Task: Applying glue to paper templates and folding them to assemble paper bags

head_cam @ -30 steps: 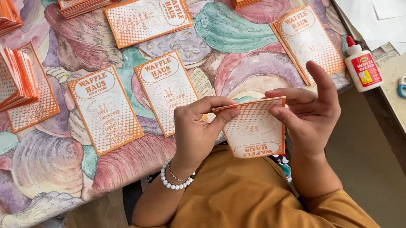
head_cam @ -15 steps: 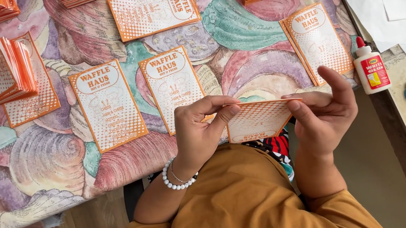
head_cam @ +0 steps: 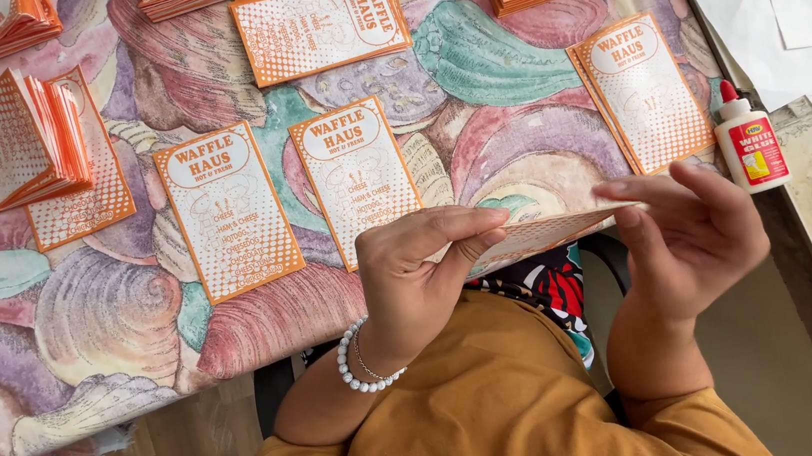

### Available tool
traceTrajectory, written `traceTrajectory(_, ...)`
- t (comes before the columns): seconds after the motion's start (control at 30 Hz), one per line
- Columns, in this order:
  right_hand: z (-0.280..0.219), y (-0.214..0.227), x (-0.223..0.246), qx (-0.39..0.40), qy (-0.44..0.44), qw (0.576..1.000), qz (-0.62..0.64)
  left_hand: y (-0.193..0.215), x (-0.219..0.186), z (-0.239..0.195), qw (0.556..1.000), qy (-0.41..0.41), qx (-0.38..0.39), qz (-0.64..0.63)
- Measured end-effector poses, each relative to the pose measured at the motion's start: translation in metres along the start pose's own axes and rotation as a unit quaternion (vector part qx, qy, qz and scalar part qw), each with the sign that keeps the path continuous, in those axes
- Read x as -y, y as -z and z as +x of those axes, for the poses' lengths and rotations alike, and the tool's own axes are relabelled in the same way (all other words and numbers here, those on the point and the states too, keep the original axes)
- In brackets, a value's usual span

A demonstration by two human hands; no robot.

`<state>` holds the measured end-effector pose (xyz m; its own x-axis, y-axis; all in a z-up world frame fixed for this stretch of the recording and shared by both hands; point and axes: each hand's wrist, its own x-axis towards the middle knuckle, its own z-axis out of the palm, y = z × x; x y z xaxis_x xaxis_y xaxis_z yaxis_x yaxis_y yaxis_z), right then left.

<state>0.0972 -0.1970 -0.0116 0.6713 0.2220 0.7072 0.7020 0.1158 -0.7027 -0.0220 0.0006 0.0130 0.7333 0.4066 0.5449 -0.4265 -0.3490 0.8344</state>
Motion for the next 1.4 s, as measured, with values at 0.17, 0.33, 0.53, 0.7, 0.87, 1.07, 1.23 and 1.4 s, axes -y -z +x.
traceTrajectory(0.17,0.038,-0.011,0.052,0.158,0.231,0.919,-0.279,0.001,-0.007,0.001,0.999,-0.030,0.006,0.020)
traceTrajectory(0.33,0.051,-0.032,0.068,0.233,0.263,0.885,-0.304,0.003,-0.016,0.004,0.997,-0.053,0.029,0.047)
traceTrajectory(0.53,0.063,-0.019,0.059,0.304,0.265,0.863,-0.305,0.004,-0.011,0.000,0.999,-0.014,0.028,0.042)
traceTrajectory(0.7,0.067,0.001,0.049,0.348,0.263,0.828,-0.353,0.001,-0.015,0.006,0.999,0.021,0.045,-0.009)
traceTrajectory(0.87,0.073,0.029,0.030,0.293,0.209,0.888,-0.288,0.014,-0.009,0.008,0.998,0.068,0.007,-0.016)
traceTrajectory(1.07,0.044,0.006,0.007,0.138,-0.029,0.989,-0.041,0.026,0.001,0.012,0.990,0.129,-0.038,-0.035)
traceTrajectory(1.23,0.008,-0.020,-0.035,0.170,-0.150,0.971,0.079,0.037,0.023,0.011,0.983,0.117,-0.039,-0.134)
traceTrajectory(1.4,0.052,-0.020,0.000,0.259,-0.151,0.949,-0.097,0.064,0.023,0.015,0.985,0.101,-0.054,-0.132)
